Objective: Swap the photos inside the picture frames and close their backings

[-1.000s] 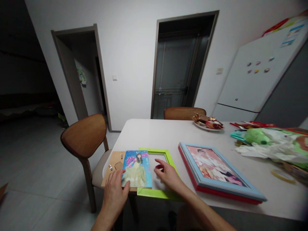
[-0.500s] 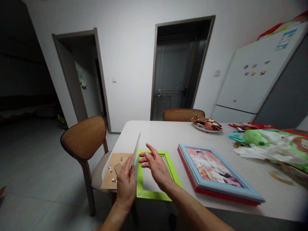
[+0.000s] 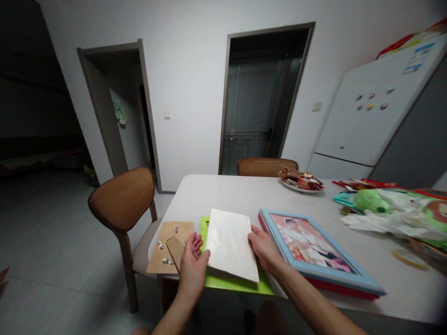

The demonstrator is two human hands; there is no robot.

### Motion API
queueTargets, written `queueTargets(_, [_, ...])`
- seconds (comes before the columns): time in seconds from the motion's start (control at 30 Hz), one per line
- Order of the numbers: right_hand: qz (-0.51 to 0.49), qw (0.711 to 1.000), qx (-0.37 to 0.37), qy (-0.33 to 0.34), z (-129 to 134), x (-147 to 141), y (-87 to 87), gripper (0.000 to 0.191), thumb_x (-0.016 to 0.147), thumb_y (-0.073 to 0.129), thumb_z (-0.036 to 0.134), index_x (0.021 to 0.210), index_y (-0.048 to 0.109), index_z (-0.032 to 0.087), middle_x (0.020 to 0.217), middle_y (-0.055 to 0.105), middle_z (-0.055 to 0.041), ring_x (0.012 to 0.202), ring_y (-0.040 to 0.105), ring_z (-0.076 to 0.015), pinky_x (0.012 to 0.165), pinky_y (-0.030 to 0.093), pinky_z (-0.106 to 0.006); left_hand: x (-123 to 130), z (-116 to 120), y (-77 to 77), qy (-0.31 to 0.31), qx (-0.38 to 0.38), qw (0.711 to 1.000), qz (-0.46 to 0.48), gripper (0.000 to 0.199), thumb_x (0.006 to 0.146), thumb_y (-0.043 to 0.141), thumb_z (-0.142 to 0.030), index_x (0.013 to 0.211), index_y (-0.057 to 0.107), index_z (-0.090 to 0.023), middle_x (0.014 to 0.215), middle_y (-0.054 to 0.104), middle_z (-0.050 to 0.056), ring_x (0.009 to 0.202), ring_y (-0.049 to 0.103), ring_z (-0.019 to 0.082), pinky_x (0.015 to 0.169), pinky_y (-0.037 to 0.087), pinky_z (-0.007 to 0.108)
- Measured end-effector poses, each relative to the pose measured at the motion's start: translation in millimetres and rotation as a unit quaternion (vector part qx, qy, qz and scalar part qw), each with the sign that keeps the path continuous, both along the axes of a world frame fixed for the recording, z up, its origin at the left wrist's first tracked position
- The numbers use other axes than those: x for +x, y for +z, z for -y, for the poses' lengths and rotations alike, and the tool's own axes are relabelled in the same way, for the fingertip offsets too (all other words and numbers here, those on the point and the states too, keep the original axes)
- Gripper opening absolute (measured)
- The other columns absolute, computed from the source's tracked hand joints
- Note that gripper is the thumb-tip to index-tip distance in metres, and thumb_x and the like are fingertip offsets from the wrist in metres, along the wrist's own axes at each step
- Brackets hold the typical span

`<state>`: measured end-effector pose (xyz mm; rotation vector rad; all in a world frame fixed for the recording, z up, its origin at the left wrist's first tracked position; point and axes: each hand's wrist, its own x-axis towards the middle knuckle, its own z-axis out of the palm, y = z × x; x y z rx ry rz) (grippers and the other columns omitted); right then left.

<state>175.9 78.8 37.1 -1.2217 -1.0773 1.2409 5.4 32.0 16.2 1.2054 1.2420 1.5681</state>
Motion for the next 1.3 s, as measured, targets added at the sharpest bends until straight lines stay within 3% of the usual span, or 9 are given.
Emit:
queueTargets(0.13, [0.096,0.995,-0.010,-0.007,-9.0,14.2,-6.6,0.051,0.057,0.035,0.008,0.105,0.053,0.009,0.067,0.066,-0.0061,0.053,0.058,-0.0141,0.046,0.041,-0.020,-4.1,4.6,-7.4,-0.032,-0.009,0.981,-0.191,0.043,0.064,0.053,-0.015,0.107,0.049,-0.013,0.111,0.056,0.013,0.105,0.050,0.022,0.092,0.035,0.038])
queueTargets(0.23, [0.144,0.990,-0.005,-0.002,-12.7,13.2,-12.2,0.049,0.058,0.035,0.009,0.103,0.055,0.009,0.068,0.066,-0.0060,0.053,0.058,-0.0135,0.046,0.041,-0.019,-1.6,11.2,-9.3,-0.036,0.013,0.961,-0.275,0.041,0.063,0.052,-0.014,0.104,0.053,-0.014,0.111,0.056,0.012,0.105,0.049,0.023,0.094,0.034,0.040])
queueTargets(0.5, [0.141,0.990,-0.001,0.009,-16.6,7.0,-14.6,0.050,0.060,0.033,0.011,0.106,0.054,0.009,0.065,0.065,-0.0050,0.051,0.058,-0.0135,0.045,0.041,-0.020,-3.4,12.8,-18.4,-0.036,0.053,0.941,-0.332,0.042,0.062,0.052,-0.014,0.104,0.054,-0.017,0.113,0.055,0.010,0.107,0.048,0.024,0.094,0.035,0.041])
queueTargets(0.57, [0.188,0.982,0.010,0.015,-16.5,7.0,-14.1,0.049,0.061,0.032,0.011,0.106,0.054,0.009,0.066,0.065,-0.0053,0.052,0.058,-0.0135,0.046,0.041,-0.020,-4.0,12.4,-20.0,-0.036,0.063,0.941,-0.330,0.043,0.063,0.052,-0.014,0.105,0.054,-0.017,0.114,0.055,0.010,0.107,0.048,0.024,0.094,0.035,0.042])
queueTargets(0.73, [0.332,0.942,0.035,0.035,-21.3,3.2,-9.9,0.044,0.063,0.032,0.010,0.097,0.059,0.008,0.074,0.066,-0.0073,0.060,0.060,-0.0145,0.052,0.042,-0.020,-4.7,12.1,-20.4,-0.046,0.067,0.933,-0.351,0.042,0.064,0.052,-0.015,0.106,0.053,-0.015,0.116,0.052,0.012,0.109,0.046,0.025,0.095,0.034,0.043])
queueTargets(0.9, [0.441,0.896,0.057,-0.001,-26.7,-2.2,-6.9,0.034,0.066,0.041,0.016,0.092,0.060,0.009,0.091,0.064,-0.0137,0.083,0.057,-0.0197,0.070,0.039,-0.024,-5.3,13.7,-19.8,-0.060,0.075,0.914,-0.394,0.040,0.066,0.052,-0.015,0.106,0.052,-0.014,0.118,0.051,0.013,0.111,0.044,0.025,0.094,0.035,0.043])
queueTargets(1.07, [0.529,0.846,0.051,-0.032,-20.7,-5.9,-12.4,0.033,0.072,0.040,0.026,0.092,0.058,0.007,0.091,0.059,-0.0198,0.084,0.054,-0.0256,0.069,0.036,-0.032,-4.2,13.5,-20.9,-0.062,0.083,0.904,-0.416,0.039,0.067,0.051,-0.014,0.105,0.053,-0.014,0.118,0.051,0.013,0.111,0.044,0.025,0.094,0.035,0.045])
queueTargets(1.23, [0.635,0.766,0.083,-0.049,-13.8,-5.2,-19.4,0.033,0.075,0.040,0.027,0.098,0.055,0.010,0.095,0.054,-0.0157,0.088,0.049,-0.0230,0.072,0.034,-0.030,-11.1,17.7,-17.6,-0.089,0.074,0.912,-0.393,0.041,0.067,0.050,-0.014,0.108,0.051,-0.015,0.120,0.049,0.012,0.113,0.042,0.023,0.096,0.033,0.042])
queueTargets(1.3, [0.649,0.752,0.104,-0.043,-10.7,-5.4,-20.2,0.034,0.076,0.040,0.026,0.103,0.054,0.012,0.095,0.054,-0.0138,0.089,0.048,-0.0221,0.074,0.032,-0.030,-24.1,21.5,-15.1,-0.092,0.067,0.912,-0.395,0.043,0.067,0.050,-0.014,0.110,0.049,-0.016,0.123,0.047,0.010,0.114,0.041,0.021,0.097,0.032,0.039])
